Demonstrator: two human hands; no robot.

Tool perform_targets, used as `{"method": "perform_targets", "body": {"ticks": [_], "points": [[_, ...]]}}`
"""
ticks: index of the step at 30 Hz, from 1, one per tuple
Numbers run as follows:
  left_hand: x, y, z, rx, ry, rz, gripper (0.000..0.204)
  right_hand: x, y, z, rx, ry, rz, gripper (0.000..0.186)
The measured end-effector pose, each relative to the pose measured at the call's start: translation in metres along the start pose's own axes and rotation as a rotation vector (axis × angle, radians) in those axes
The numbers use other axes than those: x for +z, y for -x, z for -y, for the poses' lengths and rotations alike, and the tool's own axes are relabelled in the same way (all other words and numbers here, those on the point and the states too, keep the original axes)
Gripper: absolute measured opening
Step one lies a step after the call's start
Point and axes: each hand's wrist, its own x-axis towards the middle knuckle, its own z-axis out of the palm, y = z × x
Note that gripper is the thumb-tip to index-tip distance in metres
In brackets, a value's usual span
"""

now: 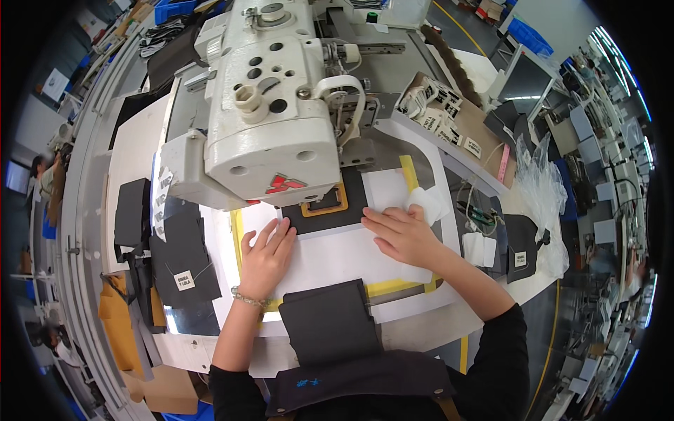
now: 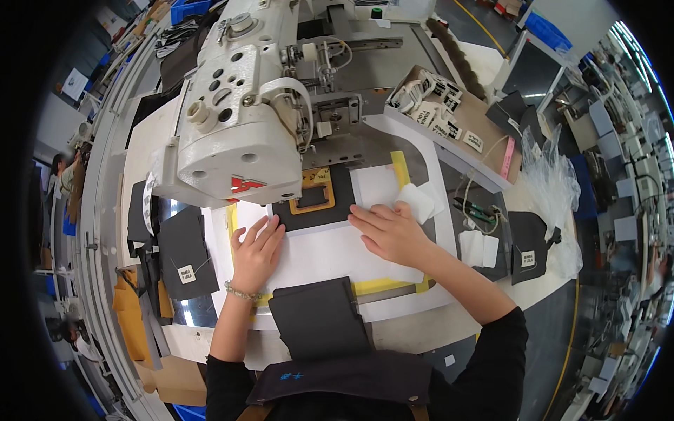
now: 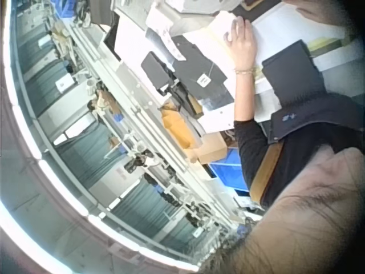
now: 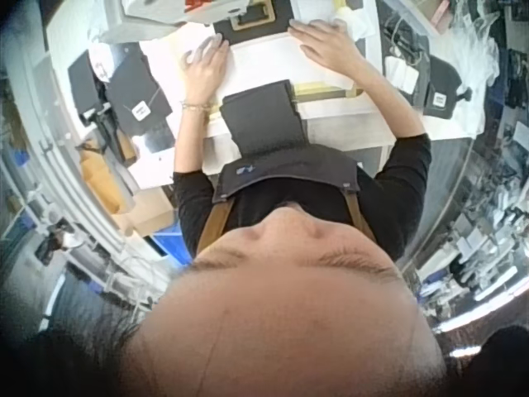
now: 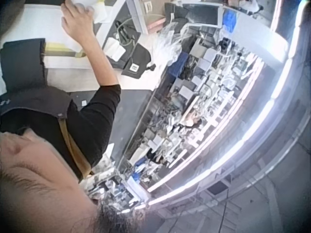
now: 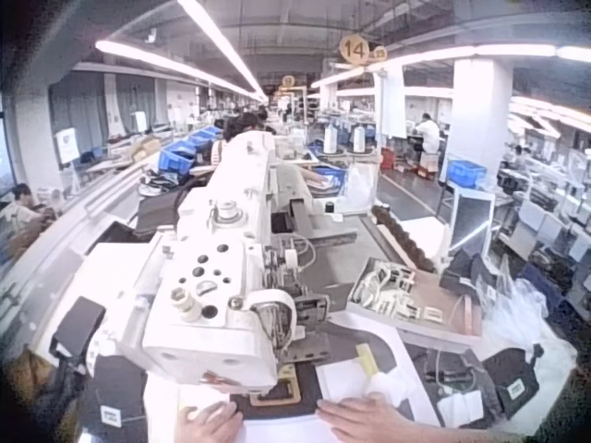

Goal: The person sews white rectangular labels onto black fabric pieces using an industrial sewing machine. They repeatedly pick up a fabric piece, place it under the needle, sew the label, and cut the thread with scissors. The finished pieces are stacked on the table.

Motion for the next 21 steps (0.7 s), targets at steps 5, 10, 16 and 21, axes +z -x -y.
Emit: {"method": "perform_targets", "body": {"ticks": [5,10,16,21], "points": [[-0.001,0.000,0.000,-0.019,0.047,0.018,0.024,0.002,0.006,0.008,0.072,0.001,0.036,0.048],[-0.001,-0.001,0.001,-0.021,0.074,0.020,0.023,-0.003,0.011,0.015,0.133,0.010,0.001,0.050],[0.001,0.003,0.005,0.000,0.037,0.010,0.024,-0.039,0.008,-0.080,0.418,0.372,-0.369,0.030],[0.005,0.002,0.004,0.001,0.070,0.004,0.023,-0.068,0.033,-0.195,0.897,0.252,0.017,0.027]]}}
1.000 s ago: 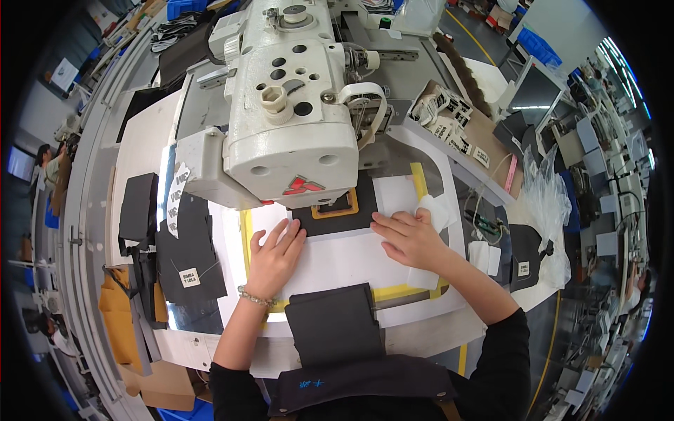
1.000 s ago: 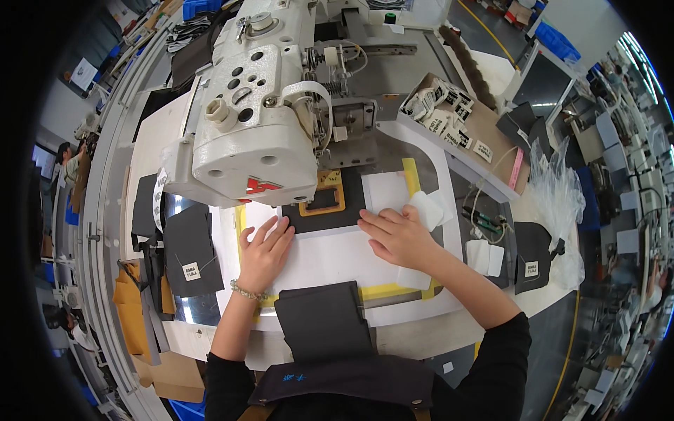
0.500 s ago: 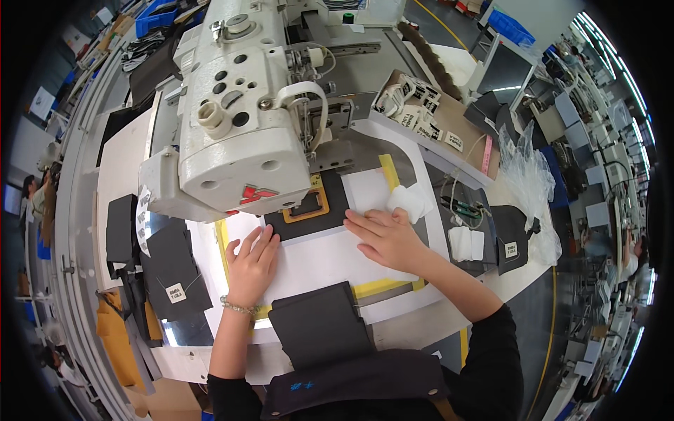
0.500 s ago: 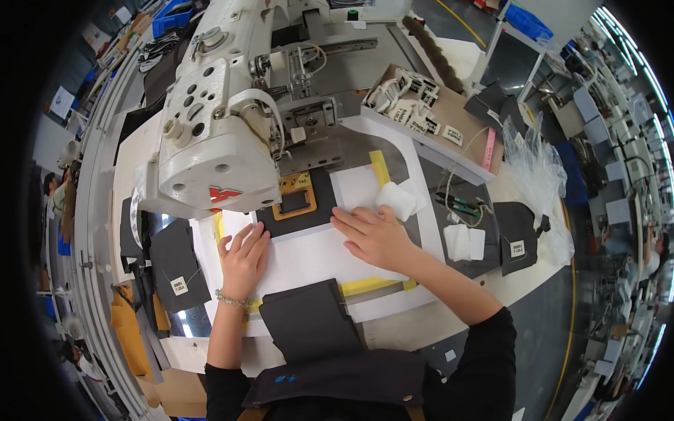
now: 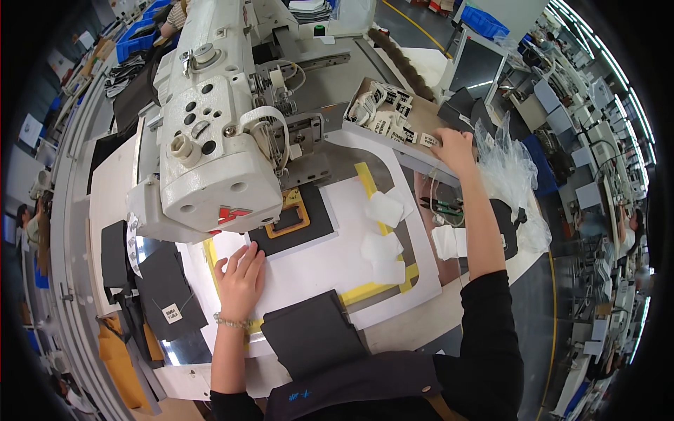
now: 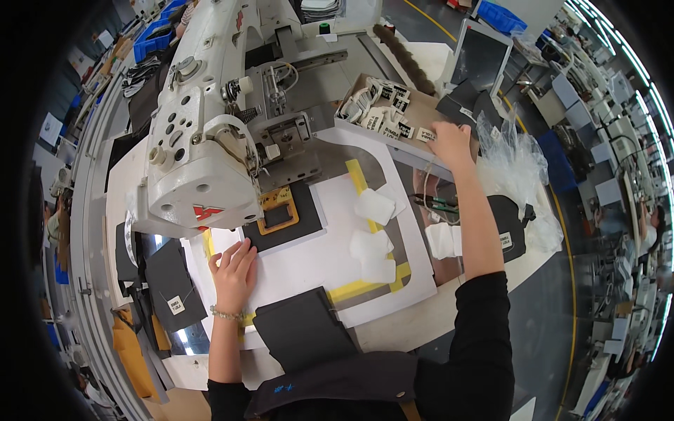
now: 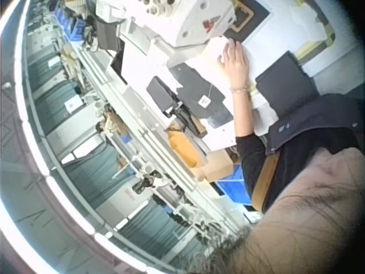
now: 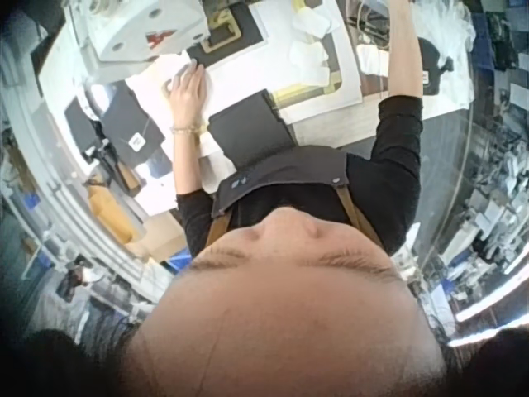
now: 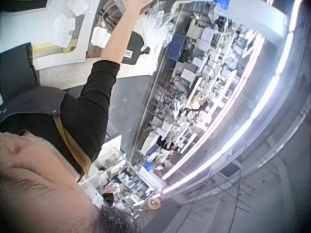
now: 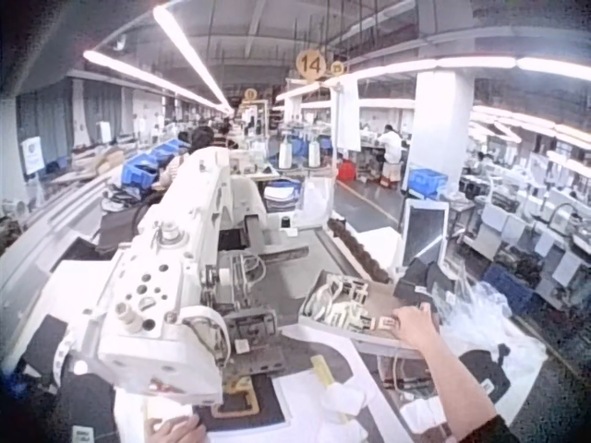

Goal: The person sews white rectangular labels onto black fabric pieces using an industrial sewing machine. They repeatedly pick up a fabric piece, place it under the needle, sew the label, and cut the thread with scissors. The finished pieces are stacked on the table.

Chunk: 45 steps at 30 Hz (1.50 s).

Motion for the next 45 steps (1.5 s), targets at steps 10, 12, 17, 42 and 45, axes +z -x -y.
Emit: {"method": "perform_targets", "body": {"ticks": [10,12,17,42,45], "points": [[-0.014,-0.006,-0.001,-0.010,0.098,0.030,0.024,-0.013,-0.003,0.037,0.047,-0.288,-0.141,0.018],[-0.029,-0.012,-0.010,-0.009,0.175,0.046,0.025,-0.022,0.014,0.072,0.053,-0.924,0.007,0.015],[-0.049,-0.023,-0.048,0.342,0.064,-0.230,0.025,-0.020,0.111,0.190,0.128,-1.653,0.789,0.013],[-0.024,-0.037,-0.019,0.213,0.496,-0.301,0.015,0.003,0.170,0.243,-0.049,-1.637,0.527,0.048],[-0.014,-0.040,-0.022,0.077,0.629,-0.263,0.015,0.009,0.154,0.235,-0.366,-1.400,0.382,0.037]]}}
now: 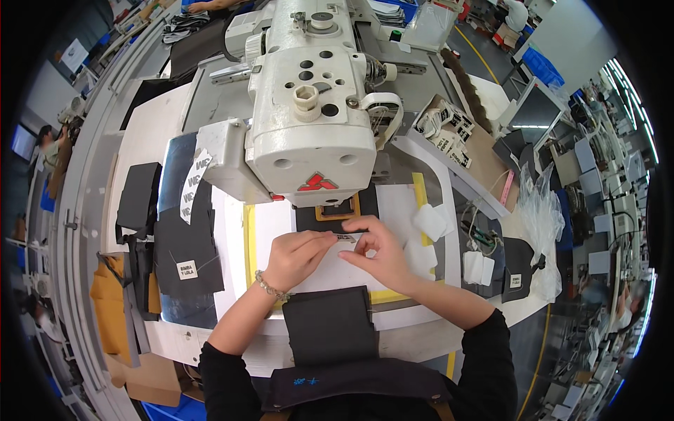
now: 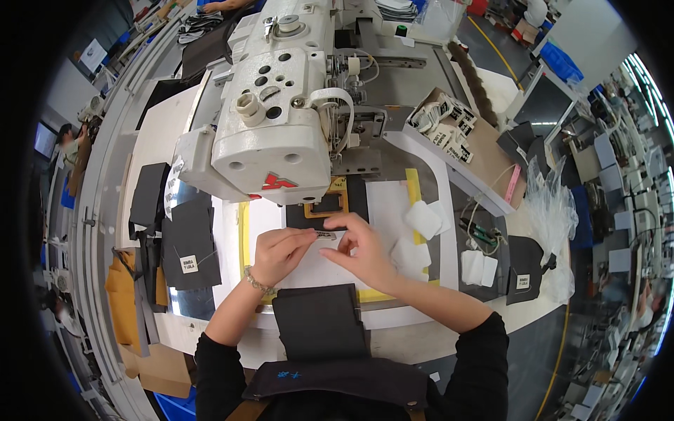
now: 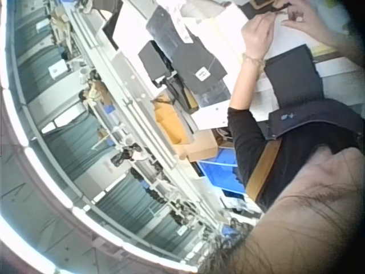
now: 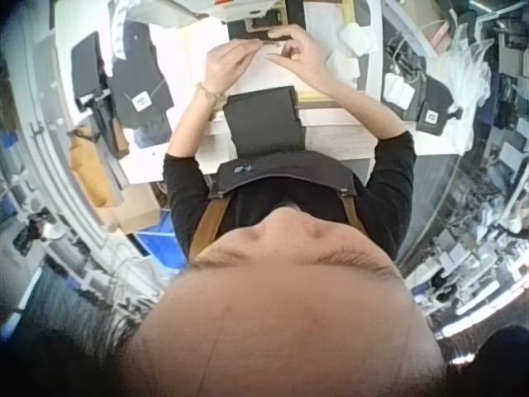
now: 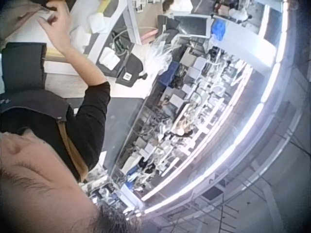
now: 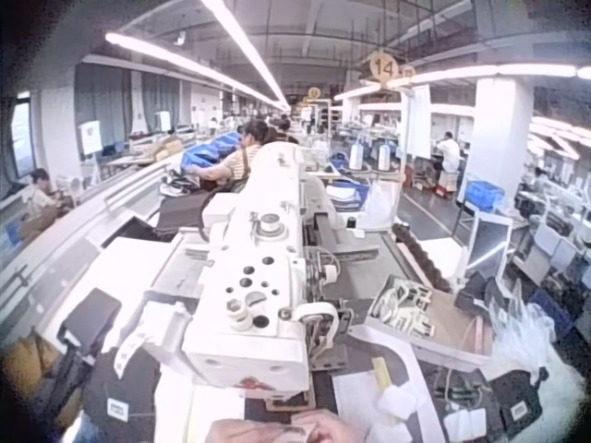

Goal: The person sews white rectangular labels onto black fabric pieces using an industrial sewing machine. They repeatedly pick up a fabric piece, place it under the needle, sew the label, and cut the thread with scissors. The finished pieces are stacked on the table.

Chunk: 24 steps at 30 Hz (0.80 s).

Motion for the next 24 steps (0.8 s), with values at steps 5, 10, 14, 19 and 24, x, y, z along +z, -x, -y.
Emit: {"method": "perform_targets", "body": {"ticks": [5,10,14,19,24], "points": [[0.012,-0.003,0.015,0.009,-0.089,0.057,0.017,-0.011,-0.027,-0.019,-0.289,0.354,0.010,0.011],[0.020,-0.004,0.033,0.068,-0.349,0.130,0.023,-0.022,-0.049,-0.043,-0.484,0.686,0.064,0.016],[0.023,0.002,0.035,0.142,-0.495,0.179,0.025,-0.021,-0.057,-0.043,-0.572,0.805,0.070,0.018],[0.022,0.001,0.031,0.197,-0.554,0.196,0.026,-0.022,-0.057,-0.048,-0.573,0.878,0.115,0.017],[0.025,0.001,0.028,0.203,-0.634,0.198,0.029,-0.020,-0.058,-0.049,-0.557,0.868,0.115,0.019]]}}
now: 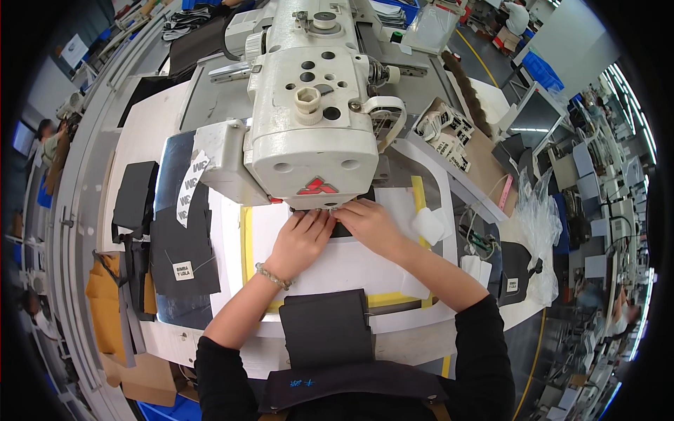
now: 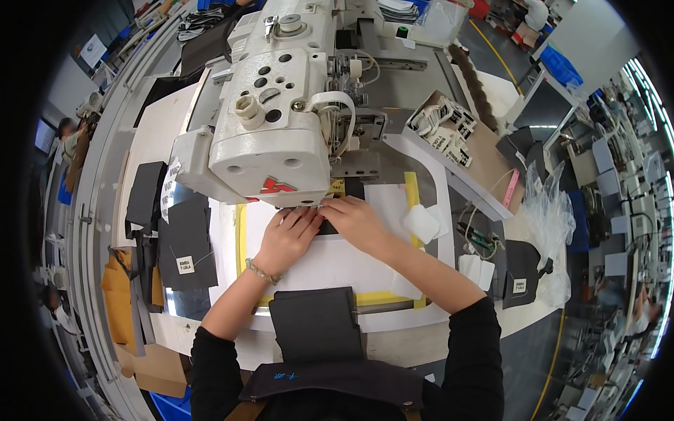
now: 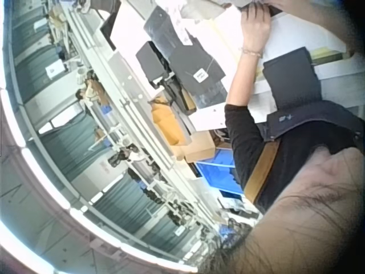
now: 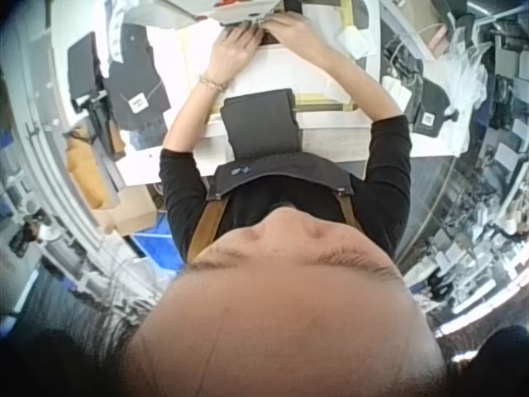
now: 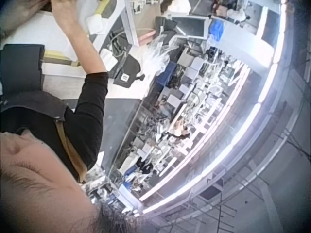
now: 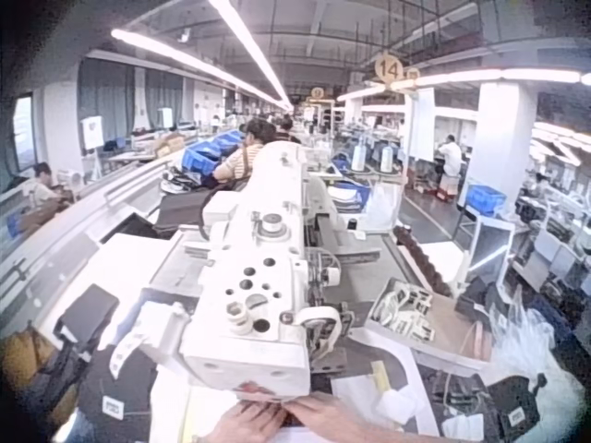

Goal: The person sews white rectangular labels onto black fabric pieces using an industrial sewing machine. They repeatedly pick up a fabric piece, place it under the needle, sew the label, and cut the thread with scissors. The finished pieces are stacked on the table.

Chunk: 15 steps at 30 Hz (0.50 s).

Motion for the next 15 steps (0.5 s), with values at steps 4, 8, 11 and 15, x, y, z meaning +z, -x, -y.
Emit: {"method": "perform_targets", "body": {"ticks": [4,8,11,15], "points": [[-0.008,0.003,-0.012,-0.088,0.001,0.157,0.041,-0.005,0.004,0.002,-0.048,0.133,-0.025,0.021],[-0.007,0.005,-0.018,-0.159,0.027,0.217,0.049,-0.024,0.015,0.012,-0.075,0.262,0.038,0.033],[-0.007,0.004,-0.020,-0.175,0.048,0.212,0.049,-0.029,0.021,0.014,-0.069,0.329,0.124,0.045],[-0.013,0.003,-0.020,-0.163,0.087,0.187,0.049,-0.031,0.026,0.016,-0.070,0.405,0.182,0.055]]}}
